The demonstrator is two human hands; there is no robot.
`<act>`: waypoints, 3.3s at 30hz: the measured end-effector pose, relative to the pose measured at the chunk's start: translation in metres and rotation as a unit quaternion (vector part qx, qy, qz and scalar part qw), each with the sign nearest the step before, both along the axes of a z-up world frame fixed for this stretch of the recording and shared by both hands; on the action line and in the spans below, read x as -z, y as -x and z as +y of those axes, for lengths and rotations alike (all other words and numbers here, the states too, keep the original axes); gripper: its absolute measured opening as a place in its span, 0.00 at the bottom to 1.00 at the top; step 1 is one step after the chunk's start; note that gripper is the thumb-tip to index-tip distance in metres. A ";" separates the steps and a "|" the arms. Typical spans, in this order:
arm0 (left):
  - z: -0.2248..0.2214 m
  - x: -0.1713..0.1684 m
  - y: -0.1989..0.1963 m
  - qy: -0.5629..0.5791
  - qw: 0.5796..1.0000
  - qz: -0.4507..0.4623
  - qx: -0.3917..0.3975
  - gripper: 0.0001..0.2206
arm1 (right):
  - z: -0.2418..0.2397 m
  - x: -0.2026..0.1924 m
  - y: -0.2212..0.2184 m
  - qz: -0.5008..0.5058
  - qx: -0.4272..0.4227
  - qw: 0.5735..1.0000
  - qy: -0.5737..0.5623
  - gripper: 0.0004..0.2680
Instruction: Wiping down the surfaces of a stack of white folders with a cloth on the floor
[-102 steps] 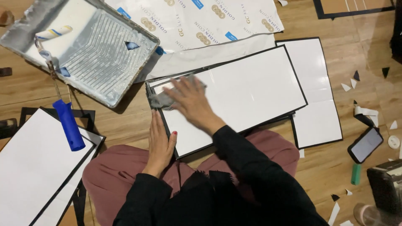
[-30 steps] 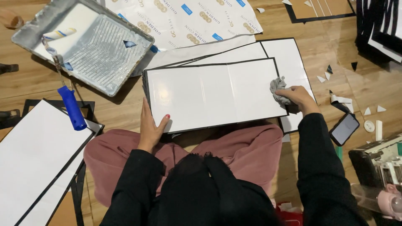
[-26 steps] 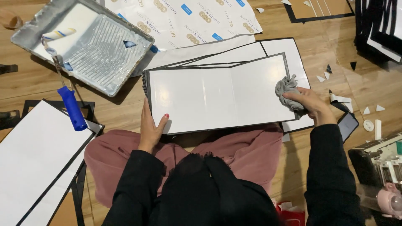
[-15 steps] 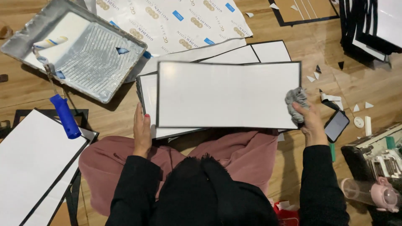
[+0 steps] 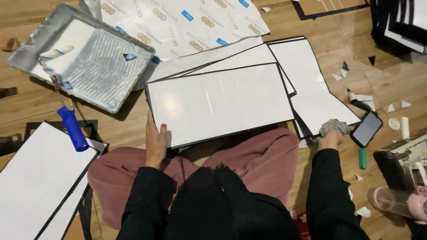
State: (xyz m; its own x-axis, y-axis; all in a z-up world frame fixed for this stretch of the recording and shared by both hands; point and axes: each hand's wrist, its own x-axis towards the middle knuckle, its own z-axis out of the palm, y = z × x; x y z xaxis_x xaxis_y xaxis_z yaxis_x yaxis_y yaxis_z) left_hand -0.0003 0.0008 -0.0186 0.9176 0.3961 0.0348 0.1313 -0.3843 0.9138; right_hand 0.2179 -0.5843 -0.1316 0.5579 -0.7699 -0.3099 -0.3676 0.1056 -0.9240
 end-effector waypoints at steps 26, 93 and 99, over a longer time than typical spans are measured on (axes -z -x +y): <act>0.011 0.020 0.005 -0.066 0.990 -0.023 -0.124 0.20 | 0.178 -0.191 0.056 0.181 -0.418 0.819 0.348 0.23; -0.014 -0.015 -0.009 -0.200 0.967 0.159 -0.008 0.27 | 0.405 -0.115 -0.016 -0.274 -0.566 0.543 0.556 0.10; -0.015 -0.019 -0.013 -0.190 0.969 0.156 0.000 0.26 | 0.296 -0.078 -0.109 -0.147 -0.461 0.628 0.610 0.11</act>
State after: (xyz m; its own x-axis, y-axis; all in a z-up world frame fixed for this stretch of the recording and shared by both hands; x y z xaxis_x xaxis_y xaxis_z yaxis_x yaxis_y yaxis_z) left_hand 0.0131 -0.0141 0.0003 0.9065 0.4096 -0.1019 0.3793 -0.6846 0.6224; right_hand 0.3268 -0.2879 -0.0540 0.8355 0.3572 0.4175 0.4517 -0.8791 -0.1519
